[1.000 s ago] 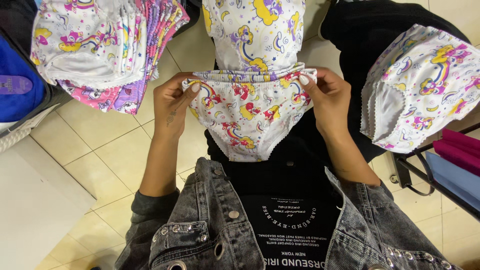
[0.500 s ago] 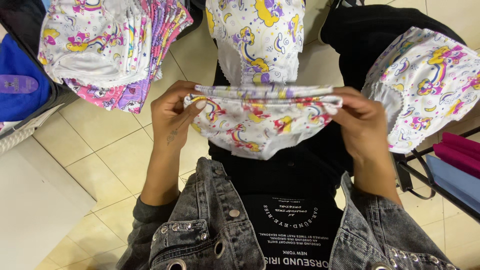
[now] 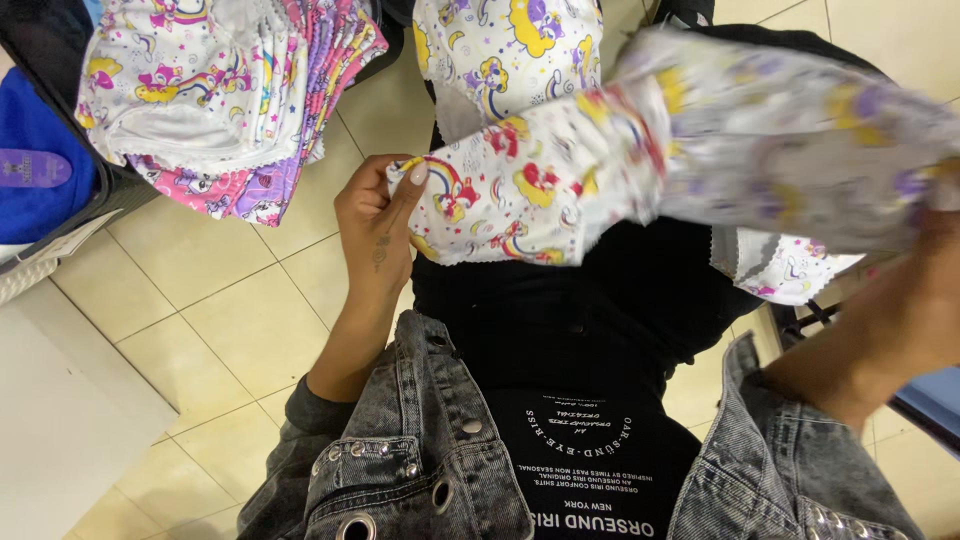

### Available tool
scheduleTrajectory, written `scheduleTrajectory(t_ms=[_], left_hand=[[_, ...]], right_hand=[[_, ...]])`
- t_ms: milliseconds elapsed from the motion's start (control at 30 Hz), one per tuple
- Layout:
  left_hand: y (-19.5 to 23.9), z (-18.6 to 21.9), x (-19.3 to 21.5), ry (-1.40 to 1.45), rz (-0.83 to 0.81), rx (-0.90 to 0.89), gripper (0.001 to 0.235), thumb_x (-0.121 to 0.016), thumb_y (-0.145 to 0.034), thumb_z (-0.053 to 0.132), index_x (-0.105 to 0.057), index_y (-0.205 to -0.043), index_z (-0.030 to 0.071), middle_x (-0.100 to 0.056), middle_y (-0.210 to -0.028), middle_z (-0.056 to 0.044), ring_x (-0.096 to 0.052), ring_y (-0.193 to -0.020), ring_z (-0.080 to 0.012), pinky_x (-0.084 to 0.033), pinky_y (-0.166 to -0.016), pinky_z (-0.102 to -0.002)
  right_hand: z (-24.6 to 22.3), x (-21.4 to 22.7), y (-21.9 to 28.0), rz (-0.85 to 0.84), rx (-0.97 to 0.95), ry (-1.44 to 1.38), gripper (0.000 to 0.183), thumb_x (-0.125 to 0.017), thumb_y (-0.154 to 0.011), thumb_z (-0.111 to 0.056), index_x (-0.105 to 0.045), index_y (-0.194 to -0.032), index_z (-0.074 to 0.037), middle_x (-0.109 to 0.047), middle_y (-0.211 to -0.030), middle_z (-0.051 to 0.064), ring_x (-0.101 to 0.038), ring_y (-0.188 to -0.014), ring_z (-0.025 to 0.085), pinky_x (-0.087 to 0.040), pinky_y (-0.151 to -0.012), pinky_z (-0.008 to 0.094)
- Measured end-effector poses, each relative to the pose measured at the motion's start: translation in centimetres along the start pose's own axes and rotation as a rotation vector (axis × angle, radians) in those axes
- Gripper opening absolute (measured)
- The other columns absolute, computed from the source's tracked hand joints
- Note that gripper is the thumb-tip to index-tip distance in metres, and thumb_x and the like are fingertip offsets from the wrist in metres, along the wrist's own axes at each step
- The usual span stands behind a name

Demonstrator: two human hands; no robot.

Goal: The person sits on the floor and folds multiple pairs of children's underwear. They pick up each pair, unfold it, and fold it into a neat stack, occasionally placing them into a nearby basket.

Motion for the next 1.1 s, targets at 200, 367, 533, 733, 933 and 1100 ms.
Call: scheduleTrajectory(t_ms=[200,367,533,733,933,1100], left_hand=[[-0.6,-1.3,0.8,0.015,0.039,-0.037,0.034,-0.084,-0.113,0.015,-0.061,-0.138,0.017,-0.045,-0.068,0.003,-0.037,-0.061,-0.0043,-0.032,-0.062,-0.022],[-1.0,-3.2,2.2,0.042,-0.162,-0.231,0.026,-0.062,-0.116,-0.007,-0.066,-0.132,0.014,-0.071,-0.120,-0.009,-0.065,-0.113,-0.0195,-0.052,-0.101,-0.032],[-1.3,-4.6,3.1,0.024,-0.280,-0.198,0.039,-0.051,-0.121,-0.012,-0.081,-0.122,0.014,-0.072,-0.142,-0.012,-0.069,-0.142,-0.0268,-0.058,-0.117,-0.037],[-1.6,-5.3,3.3,-0.057,-0.308,-0.095,0.048,-0.051,-0.118,-0.011,-0.092,-0.117,0.015,-0.066,-0.143,-0.010,-0.067,-0.121,-0.0197,-0.040,-0.077,-0.029],[-2.0,-4.7,2.2,-0.014,-0.275,0.121,0.047,-0.058,-0.118,0.039,-0.085,-0.130,0.003,-0.065,-0.139,-0.007,-0.068,-0.119,-0.0194,-0.049,-0.081,-0.030],[-2.5,-5.1,1.6,-0.148,-0.253,0.078,0.040,-0.071,-0.118,0.039,-0.084,-0.120,0.001,-0.057,-0.123,-0.001,-0.061,-0.107,-0.0102,-0.048,-0.081,-0.024]], right_hand=[[-6.2,-1.0,2.1,-0.304,0.560,0.098,0.016,-0.076,-0.127,0.032,-0.089,-0.134,0.028,-0.085,-0.133,0.033,-0.082,-0.120,0.043,-0.073,-0.108,0.058],[-10.6,-1.4,5.1,-0.448,0.530,-0.146,0.011,-0.081,-0.121,0.024,-0.076,-0.124,0.015,-0.074,-0.140,0.044,-0.073,-0.131,0.053,-0.060,-0.119,0.058],[-6.4,-0.8,5.4,-0.234,0.308,-0.371,0.019,-0.087,-0.112,0.001,-0.071,-0.102,-0.003,-0.074,-0.104,0.018,-0.070,-0.102,0.027,-0.060,-0.108,0.052],[-3.9,-14.8,6.9,-0.934,0.407,-0.282,0.023,-0.082,-0.119,0.006,-0.078,-0.142,0.006,-0.073,-0.144,0.027,-0.070,-0.136,0.037,-0.059,-0.120,0.044],[-0.8,-19.3,9.0,-1.054,-0.070,-0.255,0.021,-0.080,-0.119,0.005,-0.082,-0.137,-0.005,-0.074,-0.143,0.012,-0.072,-0.135,0.023,-0.066,-0.117,0.034],[-2.8,-20.6,9.0,-0.955,-0.209,-0.425,0.034,-0.084,-0.116,0.012,-0.066,-0.139,-0.005,-0.083,-0.115,0.010,-0.083,-0.107,0.016,-0.068,-0.098,0.026]])
Point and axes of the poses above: each hand's wrist, its own y-axis away from the middle knuckle, its own x-axis out of the back of the hand, z = x × y, the point moved 3 cm from there along -y, towards the middle knuckle
